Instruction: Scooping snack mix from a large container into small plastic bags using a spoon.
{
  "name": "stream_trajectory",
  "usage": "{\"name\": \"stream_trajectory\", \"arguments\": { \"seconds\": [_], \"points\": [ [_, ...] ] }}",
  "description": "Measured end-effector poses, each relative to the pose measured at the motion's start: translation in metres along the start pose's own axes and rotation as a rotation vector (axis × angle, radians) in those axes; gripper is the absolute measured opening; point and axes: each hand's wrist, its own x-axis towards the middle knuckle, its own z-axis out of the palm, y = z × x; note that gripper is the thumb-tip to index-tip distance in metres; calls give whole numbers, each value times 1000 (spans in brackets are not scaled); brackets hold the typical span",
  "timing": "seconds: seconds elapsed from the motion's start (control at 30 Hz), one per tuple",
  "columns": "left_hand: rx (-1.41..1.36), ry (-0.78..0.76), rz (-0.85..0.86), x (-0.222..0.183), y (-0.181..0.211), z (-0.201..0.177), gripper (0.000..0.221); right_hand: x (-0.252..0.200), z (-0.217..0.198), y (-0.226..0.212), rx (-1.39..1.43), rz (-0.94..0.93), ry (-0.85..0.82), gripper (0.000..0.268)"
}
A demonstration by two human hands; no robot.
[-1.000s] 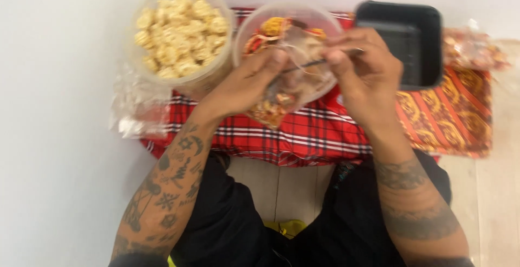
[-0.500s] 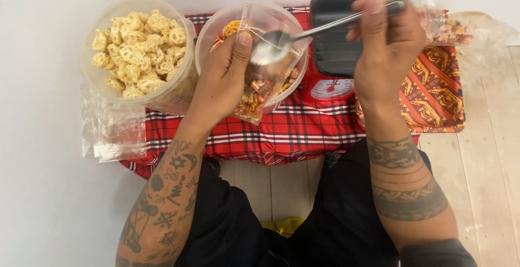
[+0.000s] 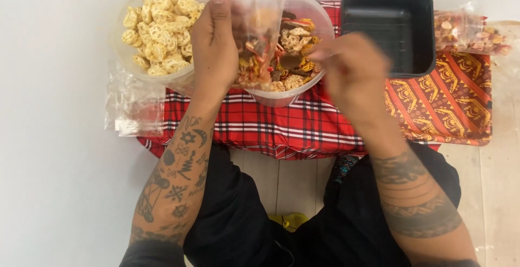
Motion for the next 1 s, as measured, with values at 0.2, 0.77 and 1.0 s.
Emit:
{"name": "stream_trajectory", "arguments": {
  "seconds": [0.2, 0.77, 1.0],
  "points": [
    [-61, 76, 115, -8, 10, 1, 64, 1, 33, -39, -202, -17, -330, 12],
    [-219, 6, 252, -25, 26, 18, 54, 16, 9, -17, 31, 176, -144, 38],
    [-404, -61, 151, -25, -13, 70, 59, 13, 26, 1, 173, 281, 34, 43]
  ]
}}
